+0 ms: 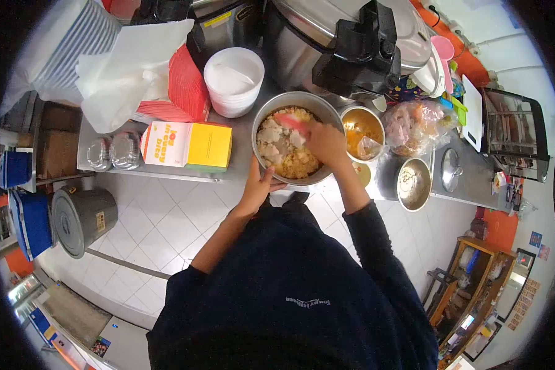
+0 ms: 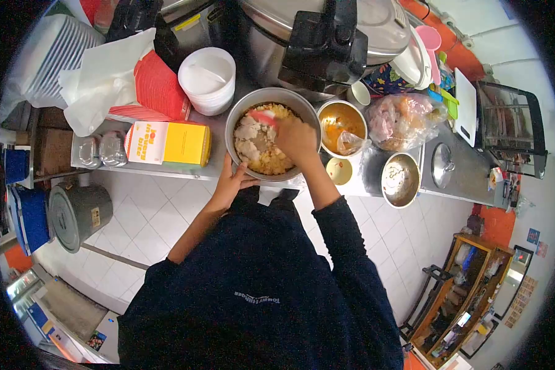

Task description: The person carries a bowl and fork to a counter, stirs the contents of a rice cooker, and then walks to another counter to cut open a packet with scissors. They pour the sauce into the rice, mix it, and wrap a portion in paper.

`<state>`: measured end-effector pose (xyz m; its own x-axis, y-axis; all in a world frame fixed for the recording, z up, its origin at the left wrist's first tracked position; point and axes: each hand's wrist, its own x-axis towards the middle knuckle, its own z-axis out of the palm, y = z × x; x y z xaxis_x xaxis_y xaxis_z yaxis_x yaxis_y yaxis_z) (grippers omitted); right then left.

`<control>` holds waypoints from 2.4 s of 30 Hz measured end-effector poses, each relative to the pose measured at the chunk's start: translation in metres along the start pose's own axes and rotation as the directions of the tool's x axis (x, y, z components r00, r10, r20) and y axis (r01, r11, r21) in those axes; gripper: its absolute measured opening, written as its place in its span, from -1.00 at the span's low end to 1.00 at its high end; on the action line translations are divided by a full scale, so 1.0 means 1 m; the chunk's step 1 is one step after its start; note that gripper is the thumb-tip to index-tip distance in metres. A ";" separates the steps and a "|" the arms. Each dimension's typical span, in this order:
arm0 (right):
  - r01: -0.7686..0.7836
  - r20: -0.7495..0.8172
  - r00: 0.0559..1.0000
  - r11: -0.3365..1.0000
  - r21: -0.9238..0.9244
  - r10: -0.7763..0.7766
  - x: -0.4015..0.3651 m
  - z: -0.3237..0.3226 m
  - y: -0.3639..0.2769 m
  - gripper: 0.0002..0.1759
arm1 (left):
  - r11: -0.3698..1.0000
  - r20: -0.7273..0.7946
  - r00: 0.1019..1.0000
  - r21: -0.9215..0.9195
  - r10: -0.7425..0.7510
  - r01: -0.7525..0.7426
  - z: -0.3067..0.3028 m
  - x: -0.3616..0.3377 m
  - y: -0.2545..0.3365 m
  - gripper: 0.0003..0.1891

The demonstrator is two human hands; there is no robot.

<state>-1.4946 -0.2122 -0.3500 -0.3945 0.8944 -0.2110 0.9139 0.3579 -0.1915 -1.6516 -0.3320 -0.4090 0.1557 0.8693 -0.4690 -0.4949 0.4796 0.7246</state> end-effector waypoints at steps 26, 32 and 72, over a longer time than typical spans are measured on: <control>0.058 0.177 0.983 0.998 0.005 -0.058 0.017 0.044 0.008 -0.71 | 0.992 -0.016 0.996 0.085 0.093 -0.091 -0.003 -0.002 -0.008 -0.39; 0.153 0.174 0.980 0.924 -0.351 -0.096 -0.023 0.048 -0.020 -0.79 | 0.999 -0.012 0.999 0.020 0.049 -0.048 -0.002 -0.002 -0.006 -0.39; -0.088 -0.015 0.992 0.781 0.619 0.123 -0.123 -0.128 0.068 -0.61 | 0.940 0.030 0.948 -0.118 -0.318 0.319 0.023 -0.051 0.067 -0.55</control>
<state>-1.3711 -0.2635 -0.2140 -0.2775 0.9354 -0.2190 0.6890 0.0349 -0.7240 -1.6729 -0.3413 -0.3249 0.3303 0.6749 -0.6598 -0.5167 0.7143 0.4720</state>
